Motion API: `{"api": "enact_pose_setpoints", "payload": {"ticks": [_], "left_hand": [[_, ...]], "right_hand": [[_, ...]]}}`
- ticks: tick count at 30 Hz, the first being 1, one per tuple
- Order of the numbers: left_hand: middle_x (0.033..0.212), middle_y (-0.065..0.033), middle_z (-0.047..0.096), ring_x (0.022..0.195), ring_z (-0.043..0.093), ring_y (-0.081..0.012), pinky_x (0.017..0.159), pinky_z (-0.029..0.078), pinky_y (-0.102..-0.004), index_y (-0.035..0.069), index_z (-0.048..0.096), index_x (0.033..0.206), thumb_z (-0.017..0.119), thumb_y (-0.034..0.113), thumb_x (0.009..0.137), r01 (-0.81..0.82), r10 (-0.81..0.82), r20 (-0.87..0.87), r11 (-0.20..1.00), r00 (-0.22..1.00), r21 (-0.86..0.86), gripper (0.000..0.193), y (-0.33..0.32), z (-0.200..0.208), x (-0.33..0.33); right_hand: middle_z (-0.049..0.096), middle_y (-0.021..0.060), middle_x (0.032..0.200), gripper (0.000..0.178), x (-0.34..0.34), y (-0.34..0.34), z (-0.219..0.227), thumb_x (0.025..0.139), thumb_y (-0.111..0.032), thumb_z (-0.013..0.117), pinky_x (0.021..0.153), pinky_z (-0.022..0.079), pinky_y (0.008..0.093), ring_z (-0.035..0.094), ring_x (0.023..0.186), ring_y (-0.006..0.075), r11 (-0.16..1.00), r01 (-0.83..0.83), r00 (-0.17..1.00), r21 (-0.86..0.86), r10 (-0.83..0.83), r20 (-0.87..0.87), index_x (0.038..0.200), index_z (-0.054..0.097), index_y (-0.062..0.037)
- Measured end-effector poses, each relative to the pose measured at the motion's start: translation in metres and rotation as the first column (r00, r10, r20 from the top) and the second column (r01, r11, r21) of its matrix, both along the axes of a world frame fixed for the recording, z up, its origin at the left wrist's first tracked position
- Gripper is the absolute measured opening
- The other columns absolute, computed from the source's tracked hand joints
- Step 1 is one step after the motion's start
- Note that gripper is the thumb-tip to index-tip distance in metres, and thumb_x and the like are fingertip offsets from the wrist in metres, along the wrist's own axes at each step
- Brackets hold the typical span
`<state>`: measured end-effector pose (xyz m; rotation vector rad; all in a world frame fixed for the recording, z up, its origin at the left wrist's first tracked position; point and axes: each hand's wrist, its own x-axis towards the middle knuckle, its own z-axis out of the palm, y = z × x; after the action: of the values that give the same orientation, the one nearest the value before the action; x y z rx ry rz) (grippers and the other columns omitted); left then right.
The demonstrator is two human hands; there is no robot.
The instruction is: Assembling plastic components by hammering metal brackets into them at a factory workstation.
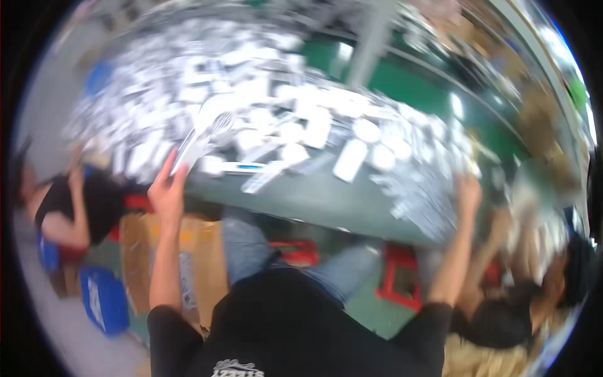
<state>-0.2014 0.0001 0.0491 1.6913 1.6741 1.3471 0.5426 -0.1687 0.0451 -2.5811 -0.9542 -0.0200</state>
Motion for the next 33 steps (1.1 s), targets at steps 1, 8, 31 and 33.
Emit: {"api": "enact_pose_setpoints", "payload": {"ticks": [1, 8, 31, 33], "left_hand": [[0.084, 0.0078, 0.052, 0.074, 0.04, -0.0051, 0.067, 0.036, -0.0214, 0.008, 0.07, 0.143, 0.08, 0.018, 0.099, -0.092, 0.092, 0.05, 0.996, 0.994, -0.011, 0.047, 0.02, 0.006, -0.014], [0.075, -0.0092, 0.072, 0.069, 0.061, -0.0112, 0.073, 0.051, -0.032, 0.011, 0.075, 0.136, 0.082, 0.04, 0.094, -0.492, 0.504, 0.048, 0.811, 0.862, 0.318, 0.051, 0.179, 0.066, -0.167], [0.141, -0.0149, 0.071, 0.126, 0.069, -0.0218, 0.108, 0.052, -0.035, 0.011, 0.062, 0.151, 0.066, 0.021, 0.107, 0.139, -0.111, -0.247, 0.985, 0.963, 0.099, 0.045, 0.318, 0.032, -0.16], [0.145, -0.0134, 0.068, 0.131, 0.065, -0.023, 0.111, 0.048, -0.036, 0.009, 0.061, 0.152, 0.061, 0.018, 0.109, 0.204, -0.185, -0.217, 0.977, 0.959, 0.069, 0.044, 0.214, 0.054, -0.087]], "right_hand": [[0.077, 0.0211, 0.091, 0.041, 0.014, -0.017, -0.005, 0.095, -0.035, 0.075, 0.078, 0.055, 0.0456, 0.072, 0.083, 0.0303, 0.983, -0.032, 0.998, 0.182, 0.022, 0.056, 0.113, 0.076, 0.0021], [0.075, 0.0178, 0.119, 0.048, -0.118, -0.028, 0.056, 0.101, -0.022, 0.074, 0.097, 0.052, 0.0331, 0.067, 0.107, 0.0203, 0.896, -0.03, 0.97, 0.444, 0.132, -0.202, 0.136, 0.067, 0.0097], [0.074, 0.0263, 0.1, 0.042, -0.331, 0.006, -0.026, 0.09, -0.03, 0.083, 0.077, 0.059, 0.0476, 0.072, 0.091, 0.047, 0.875, -0.47, 0.824, -0.111, 0.39, -0.411, 0.124, 0.074, -0.0059], [0.074, 0.0281, 0.104, 0.05, -0.338, 0.003, -0.024, 0.094, -0.035, 0.082, 0.082, 0.058, 0.047, 0.073, 0.097, 0.0459, 0.891, -0.453, 0.783, 0.021, 0.409, -0.469, 0.135, 0.072, -0.0097]]}}
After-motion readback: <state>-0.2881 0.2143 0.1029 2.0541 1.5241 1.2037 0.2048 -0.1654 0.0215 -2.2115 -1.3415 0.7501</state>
